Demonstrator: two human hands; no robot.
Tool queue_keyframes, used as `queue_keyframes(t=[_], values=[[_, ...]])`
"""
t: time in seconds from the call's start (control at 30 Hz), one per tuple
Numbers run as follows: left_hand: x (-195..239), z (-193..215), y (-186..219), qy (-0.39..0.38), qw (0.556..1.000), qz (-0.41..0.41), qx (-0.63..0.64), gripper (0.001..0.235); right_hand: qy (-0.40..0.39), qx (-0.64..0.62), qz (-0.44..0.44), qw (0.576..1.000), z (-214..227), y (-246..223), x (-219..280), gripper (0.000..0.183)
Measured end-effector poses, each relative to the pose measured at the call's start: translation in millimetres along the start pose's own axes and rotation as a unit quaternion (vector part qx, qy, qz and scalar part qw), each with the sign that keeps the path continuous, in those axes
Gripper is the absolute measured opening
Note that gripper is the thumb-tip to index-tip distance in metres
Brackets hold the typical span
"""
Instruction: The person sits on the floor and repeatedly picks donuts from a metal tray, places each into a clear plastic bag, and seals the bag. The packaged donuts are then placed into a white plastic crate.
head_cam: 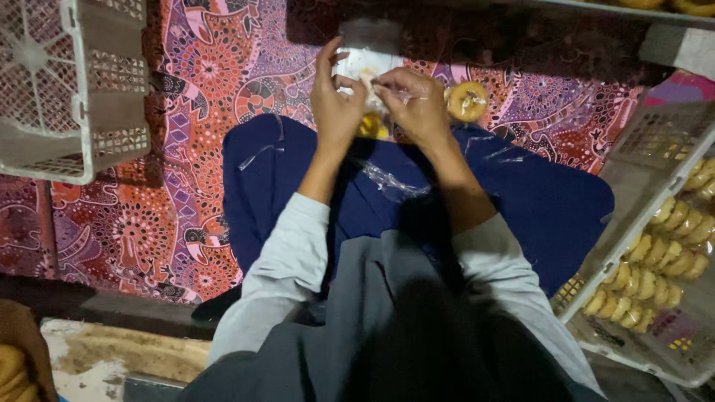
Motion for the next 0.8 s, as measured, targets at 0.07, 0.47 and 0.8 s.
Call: queue_keyframes(t=[0.07, 0.47, 0.8], values=[[1, 5, 6, 0.02, 0.999, 0.049, 0.004, 0.053, 0.061, 0.064, 0.069, 0.994, 9, -38, 15, 0.026], [43, 9, 81, 0.052, 0.974, -0.062, 0.211, 0.049, 0.061, 0.202, 0.142, 0.967, 1, -59, 24, 0.05], [-36, 43, -7, 0.084, 0.688, 0.159, 0.703, 0.012, 0.162, 0.235, -0.064, 0.956, 44, -35, -53, 0.04]])
Point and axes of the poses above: each hand's wrist, its own x-axis away from the middle knuckle, its own z-axis out of the back of the hand, y = z × x, the point moved 1 cm from there along -x, towards the middle knuckle, and after that the axes turned 1 degree about -x, right-handed, at the moved point
